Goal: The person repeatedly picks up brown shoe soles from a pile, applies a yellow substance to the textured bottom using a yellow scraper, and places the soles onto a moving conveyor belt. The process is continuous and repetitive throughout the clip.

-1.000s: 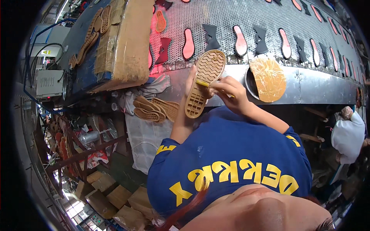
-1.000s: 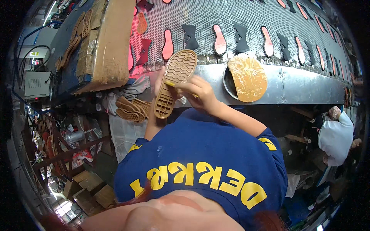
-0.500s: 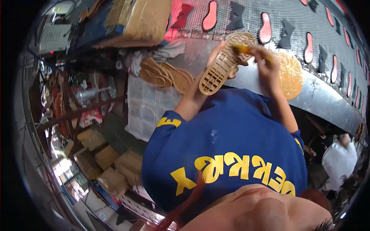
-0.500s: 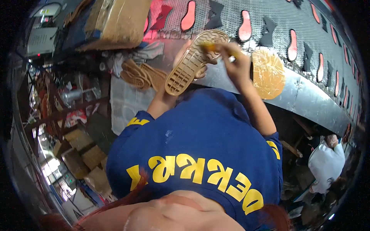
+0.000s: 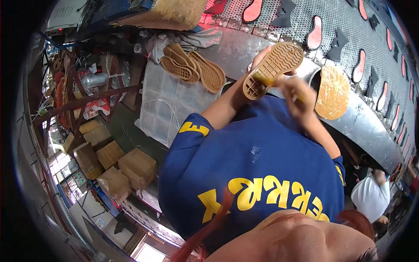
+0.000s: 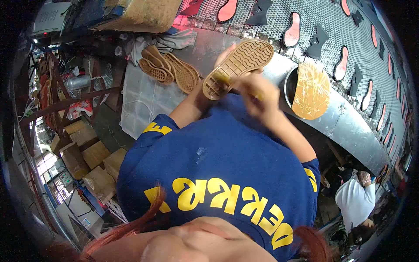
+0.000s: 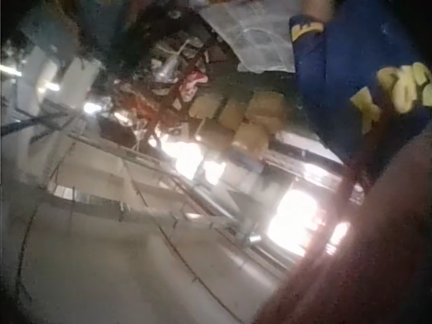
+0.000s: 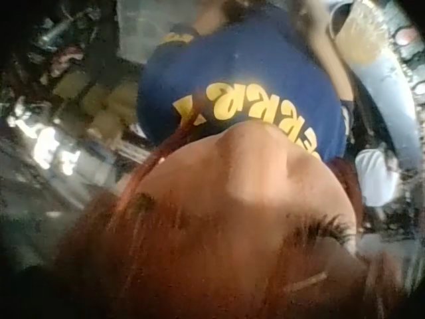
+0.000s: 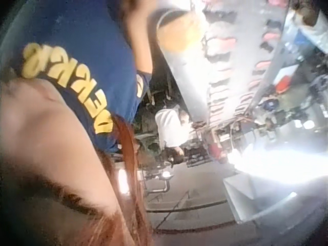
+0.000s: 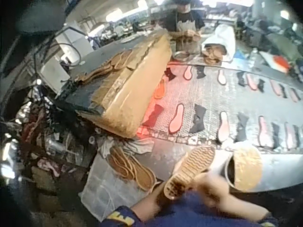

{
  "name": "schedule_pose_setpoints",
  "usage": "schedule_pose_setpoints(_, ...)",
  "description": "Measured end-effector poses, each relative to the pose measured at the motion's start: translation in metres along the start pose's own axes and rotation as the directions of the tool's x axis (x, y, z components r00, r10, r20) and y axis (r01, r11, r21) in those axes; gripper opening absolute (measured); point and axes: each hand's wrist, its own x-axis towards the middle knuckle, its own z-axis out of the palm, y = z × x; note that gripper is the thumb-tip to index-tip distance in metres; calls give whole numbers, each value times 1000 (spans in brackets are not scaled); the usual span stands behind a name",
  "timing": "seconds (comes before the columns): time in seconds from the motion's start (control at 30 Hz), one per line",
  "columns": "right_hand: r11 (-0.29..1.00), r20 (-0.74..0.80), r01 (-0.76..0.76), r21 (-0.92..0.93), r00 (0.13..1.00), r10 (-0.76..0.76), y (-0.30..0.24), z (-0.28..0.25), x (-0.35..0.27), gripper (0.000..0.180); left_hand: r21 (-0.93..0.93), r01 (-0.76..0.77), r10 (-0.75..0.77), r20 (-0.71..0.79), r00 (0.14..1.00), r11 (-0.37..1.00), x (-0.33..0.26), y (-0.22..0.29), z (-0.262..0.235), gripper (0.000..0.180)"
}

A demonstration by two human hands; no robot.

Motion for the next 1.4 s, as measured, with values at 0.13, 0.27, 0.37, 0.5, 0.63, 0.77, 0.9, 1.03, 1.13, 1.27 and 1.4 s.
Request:
schedule_pose_setpoints(0.13, 983, 124, -101, 151, 989, 83, -10, -3, 2, 15, -10, 98, -95, 144, 985, 995, -2, -4, -8, 64)
schedule_pose_setpoints(0.27, 904, -77, -366, 222, 917, 390, 30, -14, 15, 13, 6, 185, -176, 353, 919, 983, -3, -3, -19, 62)
schedule_pose_setpoints(0.37, 925, -143, -359, 128, 916, 375, 31, -14, 4, 11, 6, 197, -179, 447, 877, 980, -1, -2, -21, 59)
schedule_pose_setpoints(0.5, 892, 130, -355, 279, 935, 331, 2, -5, -14, 10, -39, 204, -173, 386, 906, 978, 36, -5, -60, 71)
schedule_pose_setpoints(0.63, 534, -251, -277, 799, 653, 714, 66, -40, -20, 16, -62, 214, -172, 403, 899, 975, 71, 6, -123, 77)
schedule_pose_setpoints(0.77, 610, -510, -48, 791, 498, 701, 92, -103, -81, 14, 42, -34, 30, 82, 996, 999, 69, 34, -45, 71)
schedule_pose_setpoints(0.9, 556, -478, -44, 830, 456, 751, 101, -119, -121, 19, 71, -231, 163, 515, 842, 970, 141, 140, 26, 62)
schedule_pose_setpoints(1.03, 520, -438, -82, 850, 438, 785, 82, -112, -126, 16, 148, -582, 600, -177, 780, 800, 180, 213, 63, 56)
schedule_pose_setpoints(1.13, 473, -382, -114, 874, 441, 812, 83, -107, -127, 16, 570, -536, 736, -193, 649, 622, 169, 221, -21, 61)
schedule_pose_setpoints(1.27, 420, -340, -134, 897, 396, 853, 100, -96, -145, 17, 903, 190, 899, 322, 296, -386, 88, 156, -164, 41)
schedule_pose_setpoints(1.4, 356, -265, -221, 908, 355, 897, 105, -97, -151, 14, 436, 882, 983, 111, 147, -181, -68, 92, -181, 81)
